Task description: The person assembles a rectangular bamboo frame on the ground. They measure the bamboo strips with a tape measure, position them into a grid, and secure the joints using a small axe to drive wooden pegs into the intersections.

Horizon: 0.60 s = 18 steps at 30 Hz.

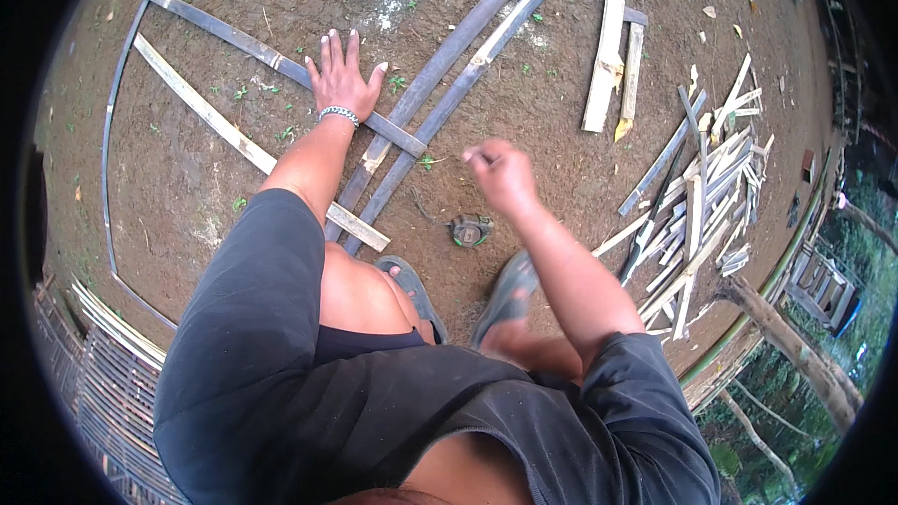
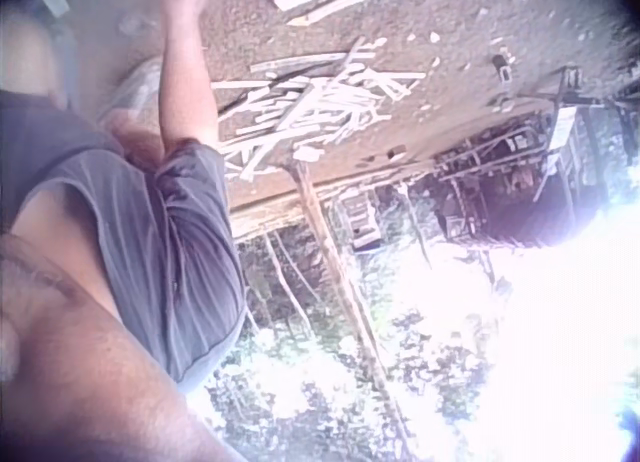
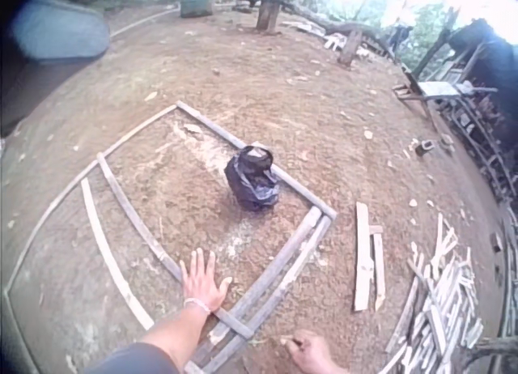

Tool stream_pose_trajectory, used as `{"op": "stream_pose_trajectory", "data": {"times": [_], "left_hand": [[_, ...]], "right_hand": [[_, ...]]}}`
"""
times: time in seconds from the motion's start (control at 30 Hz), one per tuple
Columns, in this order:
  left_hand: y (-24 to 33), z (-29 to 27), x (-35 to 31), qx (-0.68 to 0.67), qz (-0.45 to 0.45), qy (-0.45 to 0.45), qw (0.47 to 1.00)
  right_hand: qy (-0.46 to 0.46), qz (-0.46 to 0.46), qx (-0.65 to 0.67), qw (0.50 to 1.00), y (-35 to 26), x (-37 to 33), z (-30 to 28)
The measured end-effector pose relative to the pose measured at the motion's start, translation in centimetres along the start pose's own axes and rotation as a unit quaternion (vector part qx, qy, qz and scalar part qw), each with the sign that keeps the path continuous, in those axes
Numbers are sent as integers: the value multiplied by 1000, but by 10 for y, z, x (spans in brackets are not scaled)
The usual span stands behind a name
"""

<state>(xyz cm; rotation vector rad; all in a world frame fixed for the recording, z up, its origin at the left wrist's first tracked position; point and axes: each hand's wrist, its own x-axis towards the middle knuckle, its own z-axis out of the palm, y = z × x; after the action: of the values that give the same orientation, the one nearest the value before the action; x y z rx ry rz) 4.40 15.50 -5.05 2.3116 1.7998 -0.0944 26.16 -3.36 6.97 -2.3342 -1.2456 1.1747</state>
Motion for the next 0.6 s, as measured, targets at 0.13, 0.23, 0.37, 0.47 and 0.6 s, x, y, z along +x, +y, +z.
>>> {"op": "stream_pose_trajectory", "data": {"times": [0.13,0.23,0.37,0.47,0.6], "left_hand": [[-5,4,4,8,5,33,999],[-6,12,6,19,18,68,997],[-6,17,3,41,3,66,997],[-1,15,5,45,7,62,997],[4,13,2,57,5,57,997]], "right_hand": [[-30,-150,-42,987,3,1,58],[24,-263,-16,964,5,18,97],[69,-331,5,941,9,31,122],[63,-319,67,943,15,35,120],[193,-208,120,951,42,67,63]]}}
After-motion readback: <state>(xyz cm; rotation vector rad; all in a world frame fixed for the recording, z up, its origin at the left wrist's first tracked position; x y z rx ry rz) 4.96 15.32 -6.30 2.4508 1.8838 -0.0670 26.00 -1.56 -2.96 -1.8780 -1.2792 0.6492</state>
